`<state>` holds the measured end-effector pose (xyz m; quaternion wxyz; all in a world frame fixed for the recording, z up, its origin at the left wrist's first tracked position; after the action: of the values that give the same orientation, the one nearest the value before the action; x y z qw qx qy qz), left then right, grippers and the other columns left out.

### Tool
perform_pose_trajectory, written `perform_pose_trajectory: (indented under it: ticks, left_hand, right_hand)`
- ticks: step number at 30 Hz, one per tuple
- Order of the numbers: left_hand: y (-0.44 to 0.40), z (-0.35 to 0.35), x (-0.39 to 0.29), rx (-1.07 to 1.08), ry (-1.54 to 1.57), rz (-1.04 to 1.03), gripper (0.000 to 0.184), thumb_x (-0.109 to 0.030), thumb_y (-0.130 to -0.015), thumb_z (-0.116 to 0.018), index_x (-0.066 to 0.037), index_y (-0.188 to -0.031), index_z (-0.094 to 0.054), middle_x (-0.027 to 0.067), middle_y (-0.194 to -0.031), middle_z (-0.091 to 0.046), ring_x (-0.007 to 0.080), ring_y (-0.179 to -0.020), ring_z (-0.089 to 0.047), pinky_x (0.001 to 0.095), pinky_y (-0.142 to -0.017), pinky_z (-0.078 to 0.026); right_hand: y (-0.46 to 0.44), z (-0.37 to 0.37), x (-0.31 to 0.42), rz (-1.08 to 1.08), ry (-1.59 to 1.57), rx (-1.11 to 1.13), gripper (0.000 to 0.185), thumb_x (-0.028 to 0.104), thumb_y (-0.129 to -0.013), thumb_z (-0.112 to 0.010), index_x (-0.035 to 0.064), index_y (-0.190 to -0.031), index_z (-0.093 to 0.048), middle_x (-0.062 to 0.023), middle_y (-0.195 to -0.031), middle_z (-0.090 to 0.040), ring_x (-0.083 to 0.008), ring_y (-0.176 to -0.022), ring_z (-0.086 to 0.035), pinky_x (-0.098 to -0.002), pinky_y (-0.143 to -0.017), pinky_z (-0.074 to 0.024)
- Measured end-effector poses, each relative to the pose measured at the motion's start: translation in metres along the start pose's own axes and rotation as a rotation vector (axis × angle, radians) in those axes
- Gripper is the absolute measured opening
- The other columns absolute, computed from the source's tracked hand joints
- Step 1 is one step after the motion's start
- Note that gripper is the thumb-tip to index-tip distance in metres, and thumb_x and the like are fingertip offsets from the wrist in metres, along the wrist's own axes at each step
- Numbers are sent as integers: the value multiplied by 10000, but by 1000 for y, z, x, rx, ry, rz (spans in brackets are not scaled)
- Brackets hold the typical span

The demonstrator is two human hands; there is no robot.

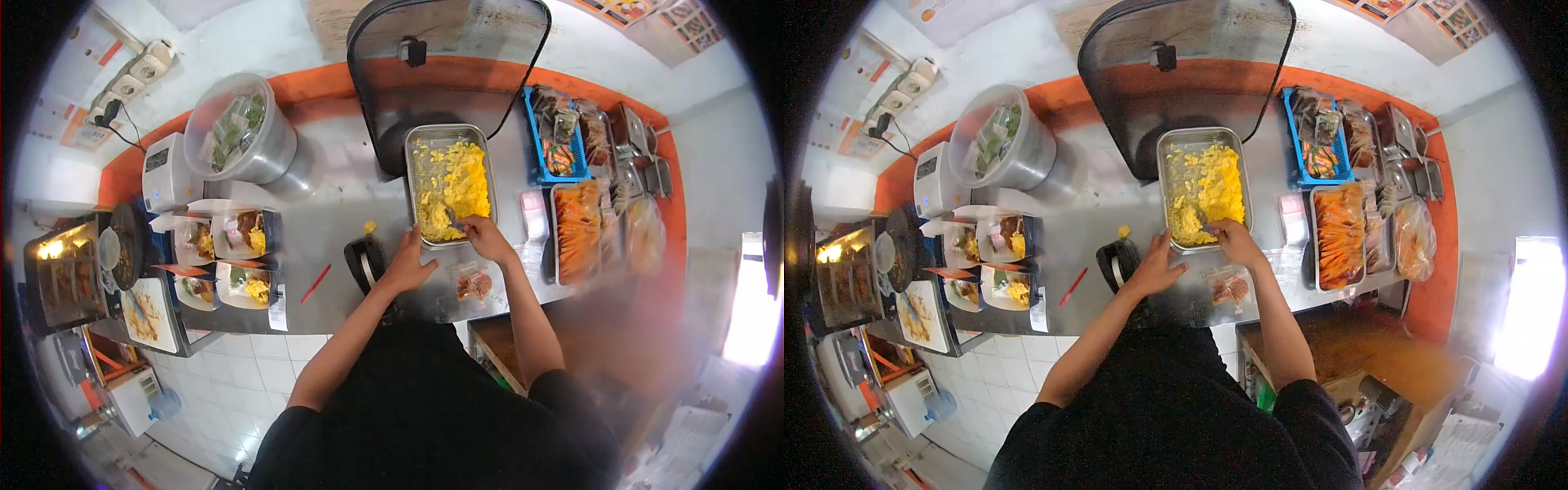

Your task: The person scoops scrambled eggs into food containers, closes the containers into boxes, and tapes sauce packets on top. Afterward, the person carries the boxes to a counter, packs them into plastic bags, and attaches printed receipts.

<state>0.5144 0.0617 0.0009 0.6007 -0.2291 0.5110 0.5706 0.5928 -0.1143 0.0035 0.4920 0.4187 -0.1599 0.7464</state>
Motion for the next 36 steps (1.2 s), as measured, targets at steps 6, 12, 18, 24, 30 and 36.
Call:
perform_pose_trajectory:
  ticks: [6,12,18,24,30,36]
  left_hand:
    - [4,-3,4,-2,-12,-10,1020,-282,-889,-754,127,-1566,-110,267,-1373,-443,304,-1119,-624,395,-975,-518]
    - [18,-9,4,16,-56,-40,988,-308,-897,-754,78,-1583,-157,264,-1357,-466,294,-1115,-631,398,-948,-531]
    - [52,-2,-7,248,-2,-84,840,-314,-949,-707,24,-1577,-262,240,-1359,-564,296,-1122,-649,403,-960,-532]
    - [127,39,-7,395,80,-55,766,-322,-981,-689,-38,-1581,-308,166,-1384,-600,259,-1164,-641,388,-997,-522]
    - [191,83,51,312,267,-13,750,-288,-983,-696,-64,-1588,-314,168,-1364,-616,249,-1204,-627,396,-1048,-501]
    - [258,156,108,239,303,22,684,-282,-998,-676,-30,-1552,-365,183,-1364,-615,250,-1207,-627,391,-1058,-497]
  right_hand:
    - [14,12,-17,-159,-162,-105,280,72,-1003,-560,-82,-1214,-660,-75,-926,-704,-162,-837,-638,-309,-769,-516]
    - [22,7,-22,-348,-541,-134,284,98,-1013,-584,-57,-1238,-661,24,-781,-576,-60,-641,-464,-224,-586,-397]
    - [24,4,-19,-347,-667,-158,277,106,-1037,-568,-57,-1252,-630,20,-766,-578,-58,-633,-454,-224,-570,-374]
    - [31,18,-13,-382,-765,-350,226,103,-1040,-566,-36,-1195,-655,17,-754,-578,-69,-627,-470,-227,-560,-351]
    - [30,36,36,-301,-692,-388,251,84,-1030,-566,-18,-1233,-673,11,-826,-625,-68,-656,-503,-232,-593,-383]
    - [6,-37,190,-221,-487,-140,269,91,-1003,-538,-20,-1202,-680,-16,-833,-651,-75,-670,-494,-229,-615,-387]
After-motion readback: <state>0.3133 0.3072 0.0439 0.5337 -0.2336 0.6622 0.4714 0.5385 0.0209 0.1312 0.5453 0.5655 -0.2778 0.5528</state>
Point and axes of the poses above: each hand's wrist, its own y-axis away from the middle knuckle, its own z-axis out of the back of the hand, x = y × z, the point moved 9 cm from there along -y, towards the middle knuckle
